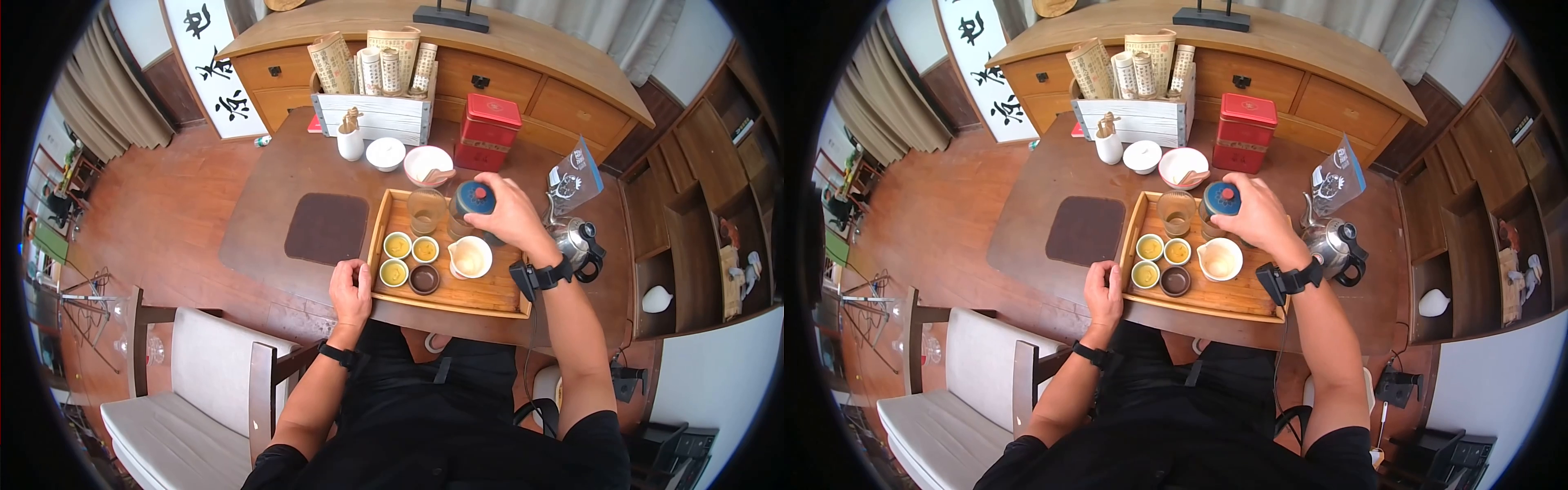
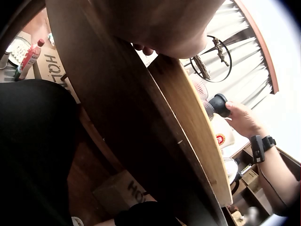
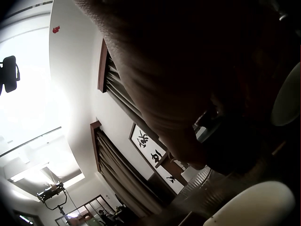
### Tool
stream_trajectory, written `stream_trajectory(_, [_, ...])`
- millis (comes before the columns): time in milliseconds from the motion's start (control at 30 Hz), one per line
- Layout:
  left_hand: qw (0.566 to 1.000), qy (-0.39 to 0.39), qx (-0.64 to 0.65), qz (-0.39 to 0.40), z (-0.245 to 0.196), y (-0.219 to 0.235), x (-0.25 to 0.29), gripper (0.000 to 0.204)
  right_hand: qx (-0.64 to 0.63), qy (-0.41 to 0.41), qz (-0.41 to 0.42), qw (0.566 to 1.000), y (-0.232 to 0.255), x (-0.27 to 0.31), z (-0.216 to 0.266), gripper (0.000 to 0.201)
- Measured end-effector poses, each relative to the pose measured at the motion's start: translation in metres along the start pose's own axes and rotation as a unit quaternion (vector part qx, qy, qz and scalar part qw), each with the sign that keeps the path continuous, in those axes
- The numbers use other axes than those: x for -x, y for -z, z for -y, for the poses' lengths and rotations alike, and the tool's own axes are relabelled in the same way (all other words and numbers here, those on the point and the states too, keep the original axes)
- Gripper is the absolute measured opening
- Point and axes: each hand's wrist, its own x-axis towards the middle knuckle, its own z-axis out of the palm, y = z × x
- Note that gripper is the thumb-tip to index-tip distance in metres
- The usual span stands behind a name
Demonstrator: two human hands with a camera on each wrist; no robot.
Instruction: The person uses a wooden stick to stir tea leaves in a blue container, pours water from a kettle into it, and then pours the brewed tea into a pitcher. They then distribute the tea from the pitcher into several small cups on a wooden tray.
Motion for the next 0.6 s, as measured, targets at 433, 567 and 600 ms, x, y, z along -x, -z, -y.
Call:
stream_trajectory(433, [1.000, 0.001, -0.001, 0.007, 0.002, 0.000, 0.000, 0.013, 0.044, -0.089, -0.046, 0.994, 0.039, 0.038, -0.038, 0.069])
stream_trajectory(567, [1.000, -0.004, -0.006, 0.008, -0.001, 0.001, -0.001, 0.014, 0.041, -0.116, -0.018, 0.992, 0.027, 0.042, -0.045, 0.070])
stream_trajectory(600, [1.000, -0.006, -0.007, 0.008, -0.001, 0.001, -0.001, 0.014, 0.040, -0.116, -0.019, 0.992, 0.025, 0.042, -0.045, 0.070])
